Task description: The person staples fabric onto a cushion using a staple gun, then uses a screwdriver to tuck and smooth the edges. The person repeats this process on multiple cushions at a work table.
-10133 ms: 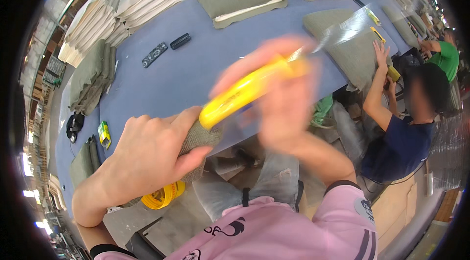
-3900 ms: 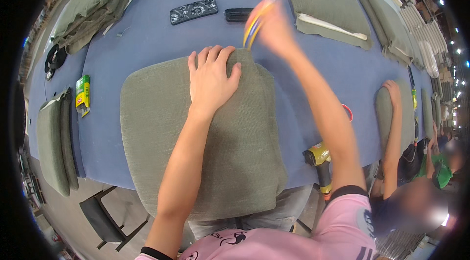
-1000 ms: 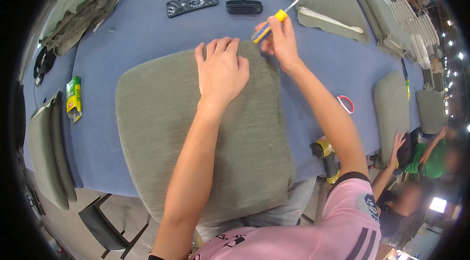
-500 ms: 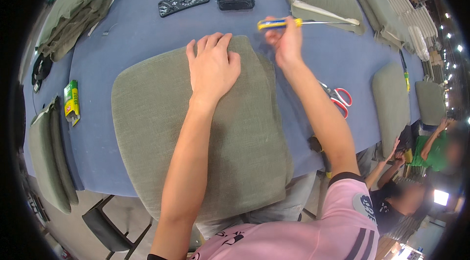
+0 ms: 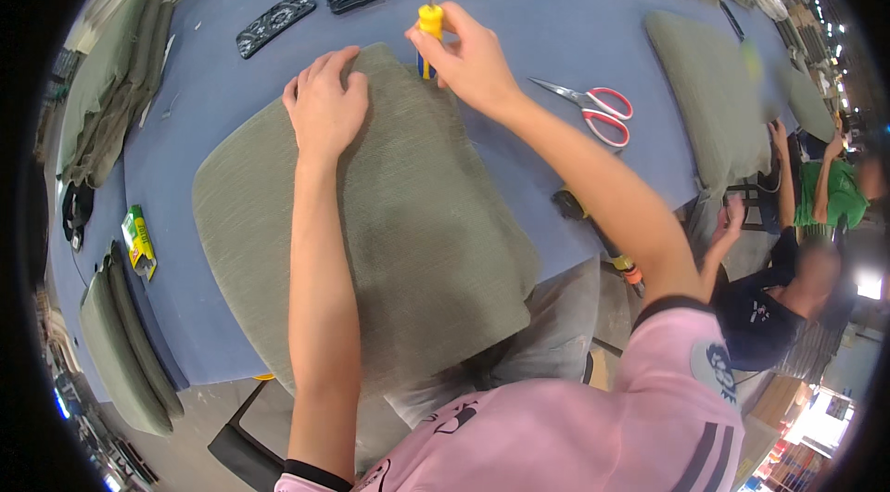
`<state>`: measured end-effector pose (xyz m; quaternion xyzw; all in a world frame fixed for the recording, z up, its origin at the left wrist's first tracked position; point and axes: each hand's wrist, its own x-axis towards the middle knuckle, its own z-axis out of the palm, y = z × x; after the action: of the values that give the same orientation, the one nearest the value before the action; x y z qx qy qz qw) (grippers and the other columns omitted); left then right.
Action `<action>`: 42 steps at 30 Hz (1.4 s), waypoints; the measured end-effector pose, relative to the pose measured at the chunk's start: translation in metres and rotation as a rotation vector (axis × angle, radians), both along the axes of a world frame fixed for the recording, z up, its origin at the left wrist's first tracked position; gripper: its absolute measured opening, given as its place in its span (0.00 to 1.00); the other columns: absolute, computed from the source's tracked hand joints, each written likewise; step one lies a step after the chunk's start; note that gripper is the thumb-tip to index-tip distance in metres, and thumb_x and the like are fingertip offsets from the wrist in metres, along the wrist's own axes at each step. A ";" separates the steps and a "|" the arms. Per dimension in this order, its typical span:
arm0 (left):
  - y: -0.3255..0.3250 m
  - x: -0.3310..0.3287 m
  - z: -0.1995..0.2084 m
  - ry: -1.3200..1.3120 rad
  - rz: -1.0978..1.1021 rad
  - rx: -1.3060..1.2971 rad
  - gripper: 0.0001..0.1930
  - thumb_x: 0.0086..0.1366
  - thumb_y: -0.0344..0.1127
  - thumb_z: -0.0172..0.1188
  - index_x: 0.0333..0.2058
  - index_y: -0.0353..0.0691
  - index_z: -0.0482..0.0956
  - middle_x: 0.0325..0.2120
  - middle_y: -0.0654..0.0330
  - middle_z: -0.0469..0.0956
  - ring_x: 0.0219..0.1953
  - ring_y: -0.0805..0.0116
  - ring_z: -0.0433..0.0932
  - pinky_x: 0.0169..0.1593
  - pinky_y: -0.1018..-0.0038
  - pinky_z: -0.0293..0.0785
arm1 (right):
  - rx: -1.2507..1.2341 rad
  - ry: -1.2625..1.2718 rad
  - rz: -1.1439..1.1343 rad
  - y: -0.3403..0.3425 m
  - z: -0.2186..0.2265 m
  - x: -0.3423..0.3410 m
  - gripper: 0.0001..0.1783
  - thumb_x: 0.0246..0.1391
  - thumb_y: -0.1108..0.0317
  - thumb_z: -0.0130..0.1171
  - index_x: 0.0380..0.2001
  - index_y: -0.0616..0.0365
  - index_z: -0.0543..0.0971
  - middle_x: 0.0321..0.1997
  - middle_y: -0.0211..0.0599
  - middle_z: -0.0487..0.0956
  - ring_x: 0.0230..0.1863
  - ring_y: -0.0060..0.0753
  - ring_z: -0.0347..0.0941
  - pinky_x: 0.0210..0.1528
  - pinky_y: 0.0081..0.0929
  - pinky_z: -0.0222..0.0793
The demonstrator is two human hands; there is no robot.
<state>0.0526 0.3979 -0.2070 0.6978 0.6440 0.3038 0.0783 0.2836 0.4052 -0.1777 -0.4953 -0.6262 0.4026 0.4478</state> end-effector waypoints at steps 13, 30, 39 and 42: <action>0.007 0.017 0.000 -0.033 -0.135 0.015 0.23 0.77 0.49 0.59 0.66 0.54 0.87 0.74 0.55 0.79 0.80 0.50 0.71 0.84 0.26 0.47 | 0.147 0.317 -0.334 -0.388 0.005 0.068 0.15 0.80 0.78 0.54 0.62 0.55 0.67 0.60 0.50 0.86 0.40 0.21 0.80 0.37 0.21 0.78; 0.007 0.020 -0.010 0.058 -0.428 -0.029 0.22 0.78 0.52 0.61 0.64 0.55 0.89 0.74 0.60 0.79 0.82 0.53 0.67 0.85 0.33 0.46 | 0.537 0.140 -0.499 -0.386 0.068 0.056 0.05 0.87 0.70 0.46 0.58 0.55 0.67 0.55 0.49 0.86 0.33 0.23 0.78 0.32 0.20 0.75; 0.008 0.021 -0.017 0.070 -0.422 0.040 0.20 0.79 0.50 0.61 0.63 0.56 0.89 0.72 0.62 0.81 0.80 0.54 0.70 0.84 0.39 0.51 | 0.205 0.434 -0.726 -0.377 0.018 0.075 0.09 0.89 0.60 0.48 0.58 0.53 0.66 0.50 0.47 0.88 0.25 0.20 0.76 0.25 0.18 0.72; 0.010 0.025 -0.012 0.111 -0.400 0.039 0.20 0.80 0.50 0.60 0.63 0.57 0.89 0.72 0.63 0.81 0.78 0.56 0.72 0.83 0.46 0.56 | -0.110 0.543 -0.464 -0.407 -0.009 0.037 0.07 0.87 0.65 0.50 0.58 0.52 0.66 0.53 0.49 0.88 0.28 0.22 0.80 0.28 0.17 0.73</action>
<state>0.0780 0.4075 -0.2193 0.8287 0.4901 0.2556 0.0878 0.3207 -0.0015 -0.1863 -0.5226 -0.3328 0.4402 0.6499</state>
